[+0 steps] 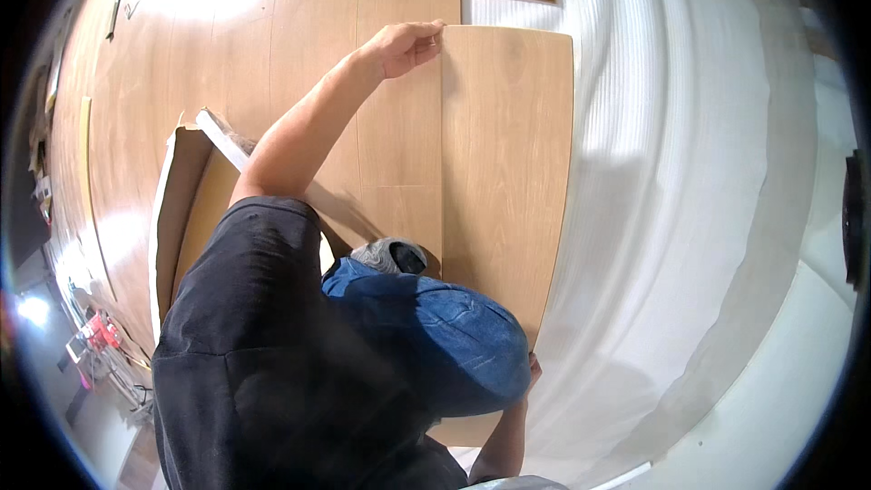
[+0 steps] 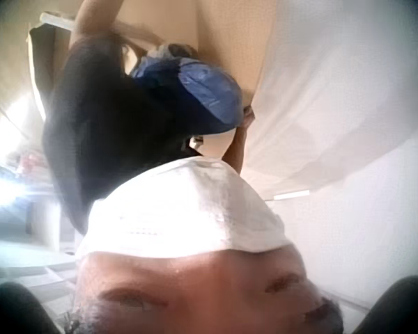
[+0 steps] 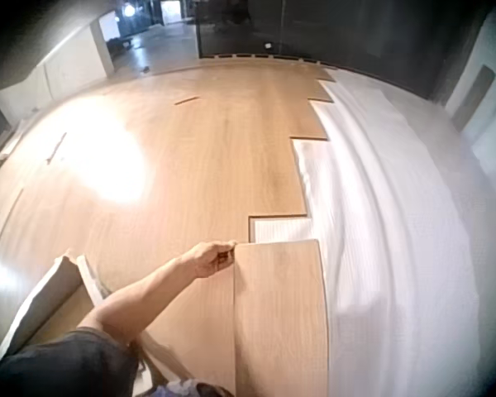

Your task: The person installs laminate flooring by opening a box, positioning planks against a wall, and using a tapping block and hammer to secure them together.

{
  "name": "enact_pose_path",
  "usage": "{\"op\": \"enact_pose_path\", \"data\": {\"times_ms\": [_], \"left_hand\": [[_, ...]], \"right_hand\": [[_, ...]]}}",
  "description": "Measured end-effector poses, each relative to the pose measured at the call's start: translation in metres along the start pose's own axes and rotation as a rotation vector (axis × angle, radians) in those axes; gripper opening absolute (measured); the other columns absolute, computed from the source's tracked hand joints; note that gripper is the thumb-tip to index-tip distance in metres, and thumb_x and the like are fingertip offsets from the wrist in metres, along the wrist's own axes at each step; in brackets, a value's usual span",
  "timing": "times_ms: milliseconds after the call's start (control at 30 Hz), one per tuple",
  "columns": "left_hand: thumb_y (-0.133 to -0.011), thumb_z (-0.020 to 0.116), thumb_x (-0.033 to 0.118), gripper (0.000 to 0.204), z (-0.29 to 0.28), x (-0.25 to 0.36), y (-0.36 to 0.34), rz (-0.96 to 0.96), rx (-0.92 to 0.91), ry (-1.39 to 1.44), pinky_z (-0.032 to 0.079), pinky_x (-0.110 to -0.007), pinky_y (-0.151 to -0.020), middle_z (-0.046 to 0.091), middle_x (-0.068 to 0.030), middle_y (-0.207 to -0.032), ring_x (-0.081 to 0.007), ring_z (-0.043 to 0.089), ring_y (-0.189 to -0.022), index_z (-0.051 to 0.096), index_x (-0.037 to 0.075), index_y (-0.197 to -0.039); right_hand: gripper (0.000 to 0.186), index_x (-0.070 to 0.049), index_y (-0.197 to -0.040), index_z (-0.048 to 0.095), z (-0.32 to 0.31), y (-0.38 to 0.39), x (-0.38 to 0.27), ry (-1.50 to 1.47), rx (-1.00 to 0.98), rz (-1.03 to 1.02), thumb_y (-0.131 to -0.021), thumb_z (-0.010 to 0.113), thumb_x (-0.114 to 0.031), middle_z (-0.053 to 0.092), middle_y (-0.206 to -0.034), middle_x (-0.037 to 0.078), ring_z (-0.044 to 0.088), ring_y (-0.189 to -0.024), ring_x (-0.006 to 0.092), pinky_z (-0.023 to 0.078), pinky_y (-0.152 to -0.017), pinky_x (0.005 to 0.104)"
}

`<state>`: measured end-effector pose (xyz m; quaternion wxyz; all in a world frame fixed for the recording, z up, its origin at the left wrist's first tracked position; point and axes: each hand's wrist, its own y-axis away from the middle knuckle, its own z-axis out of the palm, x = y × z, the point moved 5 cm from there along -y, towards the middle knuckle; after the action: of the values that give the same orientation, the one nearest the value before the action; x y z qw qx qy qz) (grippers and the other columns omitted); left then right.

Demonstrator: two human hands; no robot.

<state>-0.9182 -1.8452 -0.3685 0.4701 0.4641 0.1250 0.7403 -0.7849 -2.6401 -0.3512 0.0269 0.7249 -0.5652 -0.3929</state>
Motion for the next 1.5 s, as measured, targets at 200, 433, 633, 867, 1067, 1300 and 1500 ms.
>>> {"op": "enact_pose_path", "data": {"times_ms": [200,433,633,867,1067,1300,1500], "left_hand": [[-0.105,0.062,0.019,0.018,-0.007,0.007,-0.004,-0.026,-0.043,-0.036,0.060,-0.020,-0.081,0.064,0.0002,-0.093,-0.0081,0.064,-0.086,0.070,0.003,-0.106],[-0.107,0.057,0.018,0.017,-0.023,0.014,-0.005,-0.049,-0.175,0.001,0.062,-0.021,-0.082,0.065,0.0005,-0.091,-0.0094,0.066,-0.083,0.067,0.005,-0.104],[-0.110,0.050,0.019,0.021,-0.019,0.013,0.002,-0.079,-0.163,0.007,0.060,-0.020,-0.078,0.066,-0.0003,-0.093,-0.0086,0.065,-0.086,0.065,0.005,-0.106],[-0.113,0.042,0.029,0.033,-0.007,0.018,0.007,0.016,-0.648,0.098,0.053,-0.028,-0.085,0.069,-0.0003,-0.099,-0.0113,0.064,-0.090,0.065,0.006,-0.108],[-0.113,0.041,0.033,0.038,-0.010,0.032,0.011,0.254,-0.418,-0.003,0.052,-0.036,-0.095,0.069,-0.0041,-0.109,-0.0153,0.065,-0.102,0.065,0.004,-0.114],[-0.110,0.050,0.038,0.040,-0.064,0.085,0.008,0.500,0.057,-0.773,0.052,-0.039,-0.099,0.068,-0.0070,-0.107,-0.0176,0.063,-0.099,0.063,0.002,-0.123],[-0.100,0.067,0.032,0.054,-0.234,0.219,0.035,0.780,0.689,-0.405,0.051,-0.044,-0.104,0.068,-0.0209,-0.127,-0.0280,0.063,-0.123,0.056,-0.010,-0.134]], "right_hand": [[0.075,-0.001,-0.068,0.044,0.002,0.001,-0.001,-0.029,-0.031,0.016,-0.106,0.031,-0.064,0.043,-0.055,0.013,0.043,-0.053,0.0235,0.035,-0.051,0.0439],[0.074,0.000,-0.068,0.046,0.004,-0.006,-0.017,-0.004,-0.097,-0.016,-0.106,0.035,-0.062,0.045,-0.054,0.012,0.045,-0.052,0.0220,0.037,-0.051,0.0428],[0.076,0.001,-0.067,0.046,-0.006,-0.007,-0.021,0.026,-0.115,-0.038,-0.105,0.035,-0.063,0.048,-0.055,0.015,0.046,-0.052,0.0230,0.038,-0.051,0.0437],[0.074,0.002,-0.071,0.050,-0.008,-0.009,0.004,-0.066,-0.138,0.001,-0.106,0.036,-0.063,0.051,-0.058,0.012,0.047,-0.057,0.0194,0.039,-0.052,0.0426],[0.072,0.002,-0.072,0.053,0.011,-0.012,-0.024,-0.220,-0.179,0.090,-0.106,0.041,-0.060,0.052,-0.059,0.008,0.046,-0.059,0.0163,0.039,-0.053,0.0400],[0.066,-0.001,-0.069,0.047,0.025,-0.033,-0.070,-0.086,-0.160,-0.032,-0.108,0.043,-0.055,0.047,-0.061,0.000,0.042,-0.062,0.0123,0.035,-0.052,0.0365],[0.064,-0.004,-0.069,0.044,0.027,-0.058,-0.110,-0.166,-0.160,-0.080,-0.107,0.048,-0.055,0.042,-0.065,-0.002,0.039,-0.066,0.0106,0.034,-0.054,0.0334]]}}
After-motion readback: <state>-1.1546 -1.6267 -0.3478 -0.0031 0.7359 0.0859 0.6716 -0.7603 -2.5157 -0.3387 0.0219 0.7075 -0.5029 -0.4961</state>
